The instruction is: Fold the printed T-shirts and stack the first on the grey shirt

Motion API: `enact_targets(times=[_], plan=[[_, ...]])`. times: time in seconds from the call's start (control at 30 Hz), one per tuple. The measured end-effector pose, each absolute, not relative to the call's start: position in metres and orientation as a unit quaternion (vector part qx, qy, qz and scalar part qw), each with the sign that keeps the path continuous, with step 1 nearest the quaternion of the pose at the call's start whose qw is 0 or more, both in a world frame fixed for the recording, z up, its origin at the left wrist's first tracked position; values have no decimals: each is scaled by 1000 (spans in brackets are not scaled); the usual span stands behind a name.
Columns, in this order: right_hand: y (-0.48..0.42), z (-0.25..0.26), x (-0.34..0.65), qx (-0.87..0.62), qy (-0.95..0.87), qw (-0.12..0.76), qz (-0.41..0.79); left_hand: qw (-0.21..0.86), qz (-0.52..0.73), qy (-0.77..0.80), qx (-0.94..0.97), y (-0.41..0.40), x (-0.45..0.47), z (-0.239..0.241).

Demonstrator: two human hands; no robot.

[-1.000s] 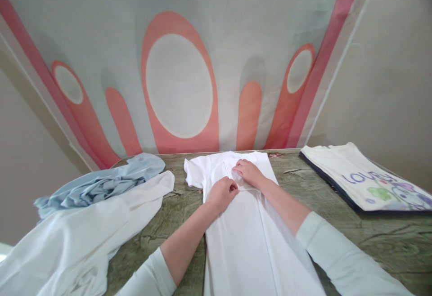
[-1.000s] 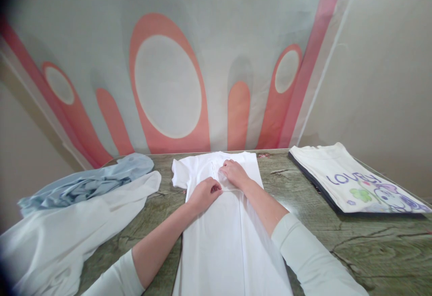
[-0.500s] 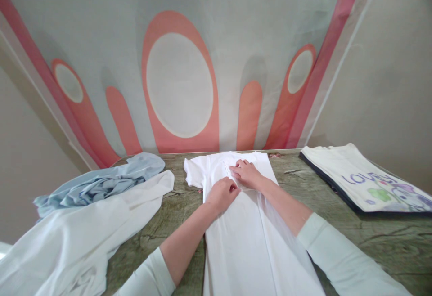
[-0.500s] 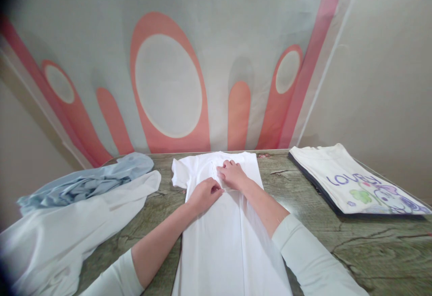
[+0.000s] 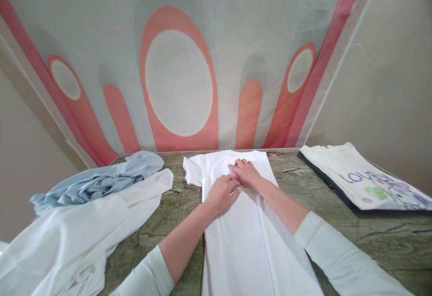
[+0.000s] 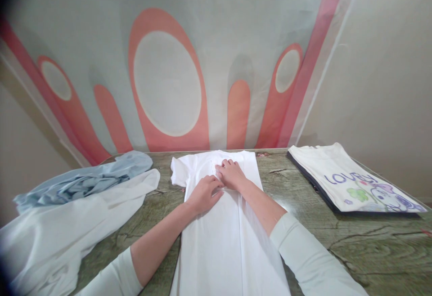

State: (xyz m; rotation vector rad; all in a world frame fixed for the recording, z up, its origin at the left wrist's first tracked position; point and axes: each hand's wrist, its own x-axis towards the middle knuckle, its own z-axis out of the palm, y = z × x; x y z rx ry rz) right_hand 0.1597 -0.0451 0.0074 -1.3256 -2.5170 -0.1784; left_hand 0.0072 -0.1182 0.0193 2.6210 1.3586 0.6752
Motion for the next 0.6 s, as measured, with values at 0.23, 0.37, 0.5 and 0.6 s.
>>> enact_targets(times=[0.23, 0.37, 0.5, 0.6], plan=[[-27, 0, 168, -471, -850, 229, 62, -11, 138, 431, 891, -120, 9, 30], [-19, 0, 187, -485, -800, 332, 121, -49, 122, 418, 899, -121, 9, 32], [-36, -3, 206, -470, -812, 316, 138, -60, 110, 413, 902, -121, 11, 31], [-58, -11, 211, -460, -836, 279, 107, -67, 97, 419, 900, -122, 12, 33]])
